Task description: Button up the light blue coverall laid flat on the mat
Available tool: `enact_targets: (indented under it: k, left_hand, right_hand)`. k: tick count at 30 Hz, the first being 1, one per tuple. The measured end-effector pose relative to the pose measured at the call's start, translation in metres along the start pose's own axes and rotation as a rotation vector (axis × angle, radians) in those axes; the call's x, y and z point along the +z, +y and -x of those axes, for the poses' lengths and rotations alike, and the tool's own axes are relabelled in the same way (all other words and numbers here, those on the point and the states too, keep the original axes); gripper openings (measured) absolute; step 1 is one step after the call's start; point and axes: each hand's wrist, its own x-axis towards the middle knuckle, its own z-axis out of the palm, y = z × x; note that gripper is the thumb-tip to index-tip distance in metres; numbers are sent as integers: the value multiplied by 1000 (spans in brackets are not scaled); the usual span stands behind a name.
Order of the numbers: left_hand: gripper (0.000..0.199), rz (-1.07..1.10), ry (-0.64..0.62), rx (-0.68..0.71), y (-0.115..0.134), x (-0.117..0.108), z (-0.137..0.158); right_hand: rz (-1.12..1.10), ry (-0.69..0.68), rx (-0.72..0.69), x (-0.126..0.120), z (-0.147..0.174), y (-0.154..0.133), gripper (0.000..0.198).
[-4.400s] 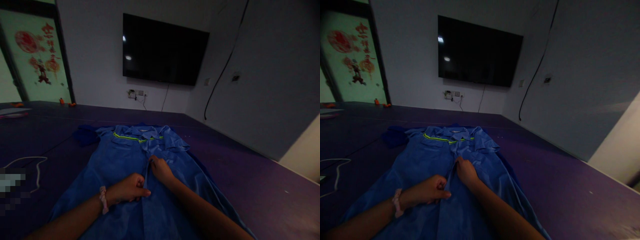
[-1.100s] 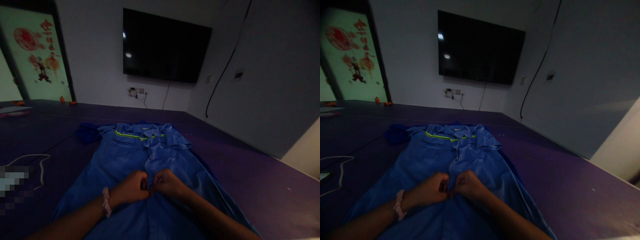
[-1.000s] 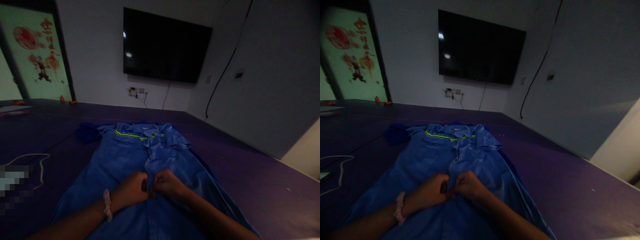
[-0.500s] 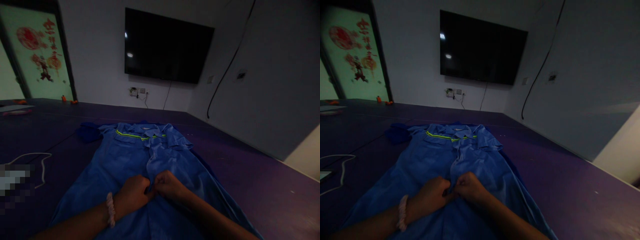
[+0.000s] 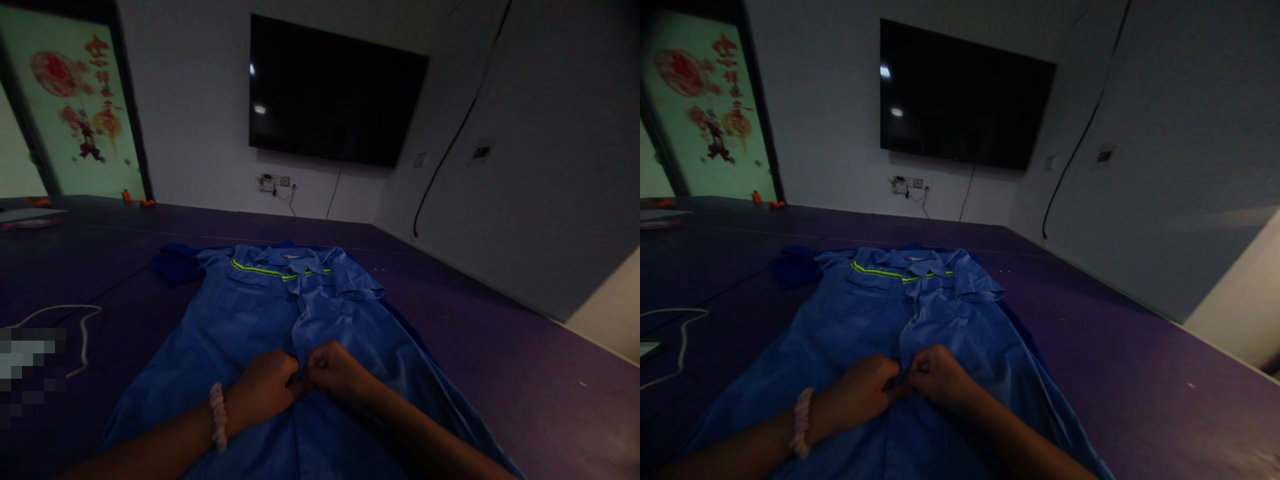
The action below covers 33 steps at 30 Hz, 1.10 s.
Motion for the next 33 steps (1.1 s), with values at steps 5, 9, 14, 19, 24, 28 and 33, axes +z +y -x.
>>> enact_targets:
  k: [5,9,14,19,24,28,33]
  left_hand:
    - [32,17,-10,10,0,-2,1]
    - [30,42,-16,31,0,-2,1]
    - [27,123,-17,11,0,-2,0]
    - [25,255,-41,-20,-2,-2,-1]
    - [22,336,-54,-47,-5,0,-2]
    - [20,396,-79,-69,-5,1,-2]
    - [18,461,-95,-87,-6,2,-3]
  right_hand:
    - [6,1,-15,0,-1,3,12]
    - [15,-5,-19,0,-1,4,10]
    - [30,-13,-29,-1,-2,4,9]
    - [14,2,-15,0,-2,6,9]
    - [19,-16,-31,-1,-2,4,9]
    - [30,-19,-24,-1,-2,3,9]
    - [24,-31,-24,-1,-2,4,8]
